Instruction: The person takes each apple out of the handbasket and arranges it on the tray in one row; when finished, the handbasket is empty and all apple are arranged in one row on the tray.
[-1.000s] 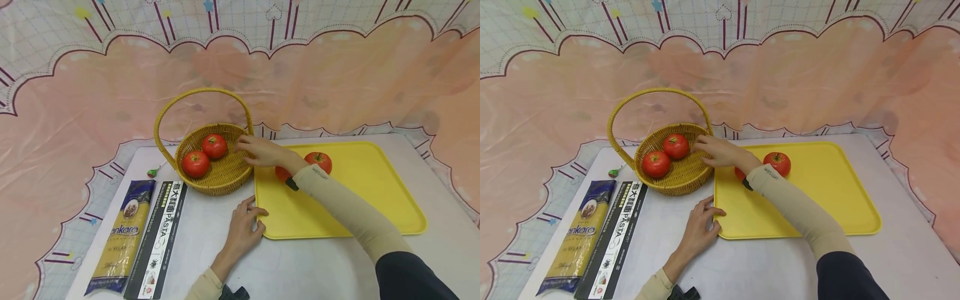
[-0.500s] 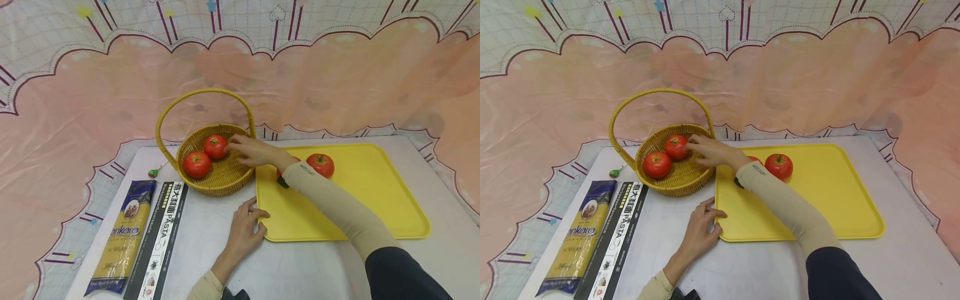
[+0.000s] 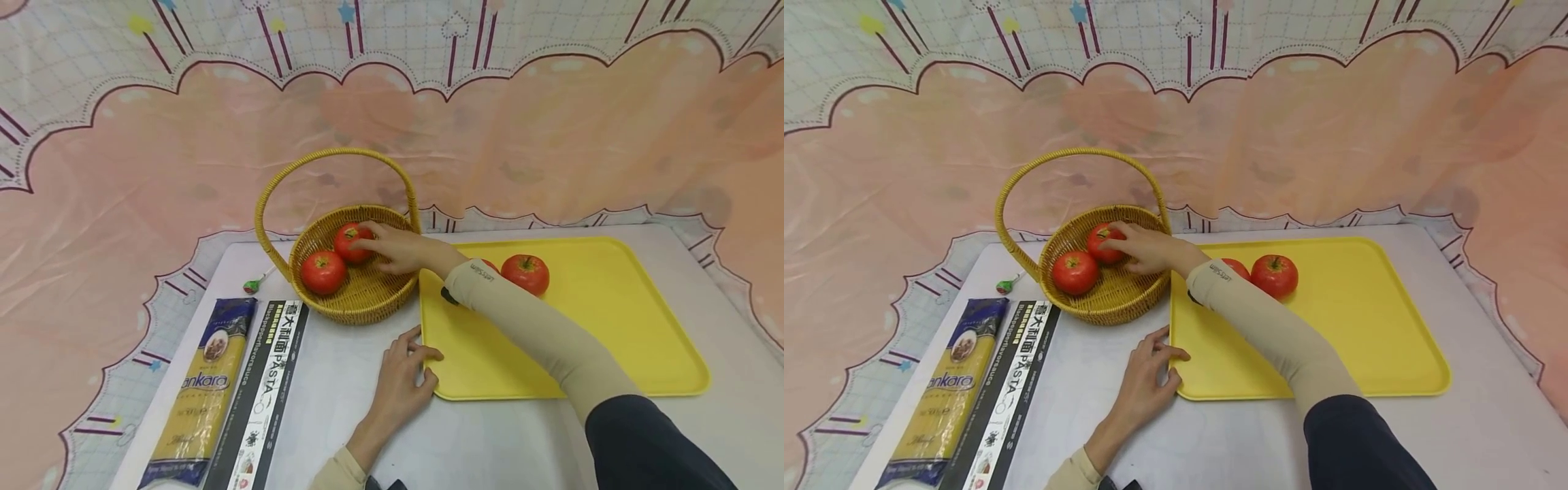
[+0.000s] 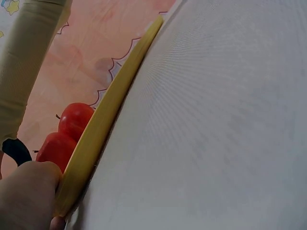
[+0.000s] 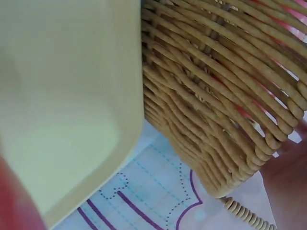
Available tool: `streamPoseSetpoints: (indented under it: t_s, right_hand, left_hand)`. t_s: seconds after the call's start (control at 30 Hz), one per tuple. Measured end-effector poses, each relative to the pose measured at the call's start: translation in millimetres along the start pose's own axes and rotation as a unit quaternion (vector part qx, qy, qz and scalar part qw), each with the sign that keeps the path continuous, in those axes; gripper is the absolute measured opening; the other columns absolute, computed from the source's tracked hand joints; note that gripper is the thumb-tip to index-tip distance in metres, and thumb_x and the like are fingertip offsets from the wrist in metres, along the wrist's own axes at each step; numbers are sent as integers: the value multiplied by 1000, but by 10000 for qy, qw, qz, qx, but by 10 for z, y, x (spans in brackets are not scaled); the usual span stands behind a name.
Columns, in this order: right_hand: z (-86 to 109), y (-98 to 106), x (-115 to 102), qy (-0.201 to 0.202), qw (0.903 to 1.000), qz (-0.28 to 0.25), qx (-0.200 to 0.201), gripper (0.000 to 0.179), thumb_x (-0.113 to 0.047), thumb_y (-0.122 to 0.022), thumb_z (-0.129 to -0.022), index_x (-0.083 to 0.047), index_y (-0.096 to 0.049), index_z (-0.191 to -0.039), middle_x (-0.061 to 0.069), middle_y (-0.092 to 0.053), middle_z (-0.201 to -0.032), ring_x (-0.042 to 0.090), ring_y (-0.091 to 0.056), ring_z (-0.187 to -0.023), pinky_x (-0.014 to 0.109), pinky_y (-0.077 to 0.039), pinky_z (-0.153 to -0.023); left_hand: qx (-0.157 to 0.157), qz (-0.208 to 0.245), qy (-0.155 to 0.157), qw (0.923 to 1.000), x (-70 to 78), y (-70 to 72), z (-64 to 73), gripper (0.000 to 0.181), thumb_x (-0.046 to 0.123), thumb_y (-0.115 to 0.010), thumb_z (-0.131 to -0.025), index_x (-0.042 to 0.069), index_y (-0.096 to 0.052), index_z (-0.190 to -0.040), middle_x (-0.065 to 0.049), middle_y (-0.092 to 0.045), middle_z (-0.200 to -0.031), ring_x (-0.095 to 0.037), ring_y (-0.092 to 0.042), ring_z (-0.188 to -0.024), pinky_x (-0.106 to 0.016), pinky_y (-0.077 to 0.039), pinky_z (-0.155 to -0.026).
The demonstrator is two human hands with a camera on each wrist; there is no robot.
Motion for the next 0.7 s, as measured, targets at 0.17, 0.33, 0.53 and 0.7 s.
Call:
streamPoseSetpoints:
  t_s: [0.17, 0.33, 0.53, 0.7]
  right_hand:
    - [-87, 23, 2, -38, 10000, 27, -80, 60, -16, -58, -90, -21, -36, -145, 19, -15, -153, 36, -39, -131, 44, -41, -101]
    - [-207, -31, 3, -68, 9998, 3, -190, 63, -16, -58, -91, -24, -31, -148, 13, -2, -159, 36, -23, -141, 43, -40, -102]
    - [-363, -112, 19, -112, 9990, 183, -397, 69, -18, -58, -90, -27, -25, -150, 6, 3, -161, 41, -7, -145, 46, -33, -108]
    - [-456, -141, 39, -214, 9976, 210, -620, 70, -18, -58, -90, -29, -23, -150, 5, 3, -161, 43, -5, -144, 51, -28, -111]
  left_hand:
    - [9, 10, 3, 10000, -10, 0, 2, 25, 7, -62, -72, 23, -70, -91, -11, -53, -133, -13, -51, -96, -33, -36, -81]
    - [-52, 19, 55, 10000, -30, 2, 10, 26, 7, -62, -73, 23, -70, -92, -11, -52, -135, -12, -51, -97, -32, -36, -82]
    - [-63, 6, 47, 10000, -31, 7, 20, 27, 7, -62, -72, 23, -69, -92, -11, -51, -135, -12, -50, -96, -33, -36, -83]
    - [-109, 0, 43, 9999, -17, 4, 23, 26, 8, -62, -73, 24, -69, -93, -11, -51, -136, -11, -50, -96, -32, -36, -83]
Point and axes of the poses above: each hand's wrist, its own z-axis away from the middle knuckle, its own y-axis out of the back of the hand, x = y × z, the point moved 9 cm from there along -z, towards the middle knuckle
